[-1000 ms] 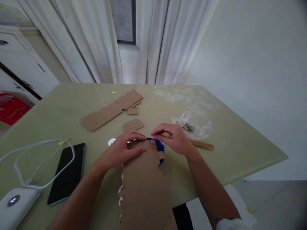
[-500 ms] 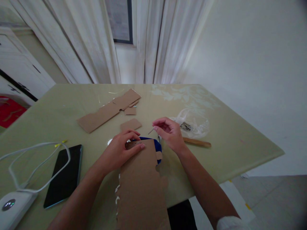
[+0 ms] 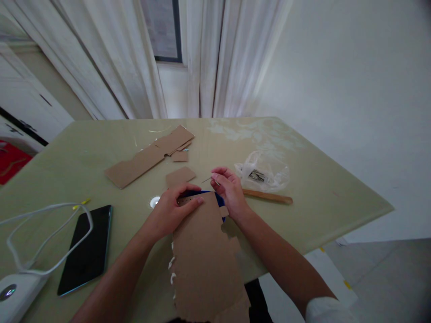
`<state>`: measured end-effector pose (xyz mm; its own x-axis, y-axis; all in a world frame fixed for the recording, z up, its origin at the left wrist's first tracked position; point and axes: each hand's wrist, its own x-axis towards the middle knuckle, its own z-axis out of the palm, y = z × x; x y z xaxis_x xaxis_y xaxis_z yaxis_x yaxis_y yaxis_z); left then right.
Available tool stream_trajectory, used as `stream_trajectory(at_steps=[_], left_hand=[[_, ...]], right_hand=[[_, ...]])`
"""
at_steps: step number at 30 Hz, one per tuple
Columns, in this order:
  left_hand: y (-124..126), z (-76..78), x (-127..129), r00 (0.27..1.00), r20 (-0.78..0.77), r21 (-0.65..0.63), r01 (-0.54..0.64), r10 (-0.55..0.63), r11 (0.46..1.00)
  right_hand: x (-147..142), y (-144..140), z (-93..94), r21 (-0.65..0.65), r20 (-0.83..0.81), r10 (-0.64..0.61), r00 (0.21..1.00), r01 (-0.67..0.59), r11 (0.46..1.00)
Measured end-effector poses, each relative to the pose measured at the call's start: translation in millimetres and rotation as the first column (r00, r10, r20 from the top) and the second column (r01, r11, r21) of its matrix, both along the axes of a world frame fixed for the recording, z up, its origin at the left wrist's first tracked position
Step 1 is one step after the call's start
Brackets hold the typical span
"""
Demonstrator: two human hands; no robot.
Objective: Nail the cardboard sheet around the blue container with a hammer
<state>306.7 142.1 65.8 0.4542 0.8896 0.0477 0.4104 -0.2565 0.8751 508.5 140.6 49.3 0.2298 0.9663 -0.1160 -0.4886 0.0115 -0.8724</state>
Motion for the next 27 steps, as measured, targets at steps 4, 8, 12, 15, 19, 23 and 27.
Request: stream_trajectory(at_steps=[4,8,12,15,19,23,27], left_hand=[[0,3.5,4,0.999,0.005,0.046,0.040,-0.040,0.998],[1,4.8,10,0.999,0.031,0.090,0.042,-0.045,0.995],[4,4.7,14,1.000,0.026,0.078,0.011,-0.013,0.997],[6,3.8,16,0.999,0.037,0.084,0.012,-0.015,0.996],[6,1.9,18,0.999,0.032,0.091,-0.019,0.017,0.996],[2,1.2,15,0.997,0.034,0.073,-0.067,0.065,0.995],[-4,0.8,9,0.998,0.020,0.054,-0.057,0.056,0.997]], right_hand=[[-2,-1,3.6,-0.003,-0.062,-0.013,0.998,0.013,1.000],[0,1,2.5,0.014,-0.059,0.011,0.998,-0.010,1.000],[1,4,-1.3,0.026,-0.078,0.010,0.997,-0.008,1.000],[0,5,-2.5,0.036,-0.111,0.004,0.994,0.000,0.999],[-3,6,-4.5,0.074,-0.134,0.004,0.991,0.006,0.997],[-3,8,-9.0,0.141,-0.052,0.042,0.998,-0.034,0.989],[8,10,-7.8,0.194,0.026,0.010,1.000,-0.015,0.981]])
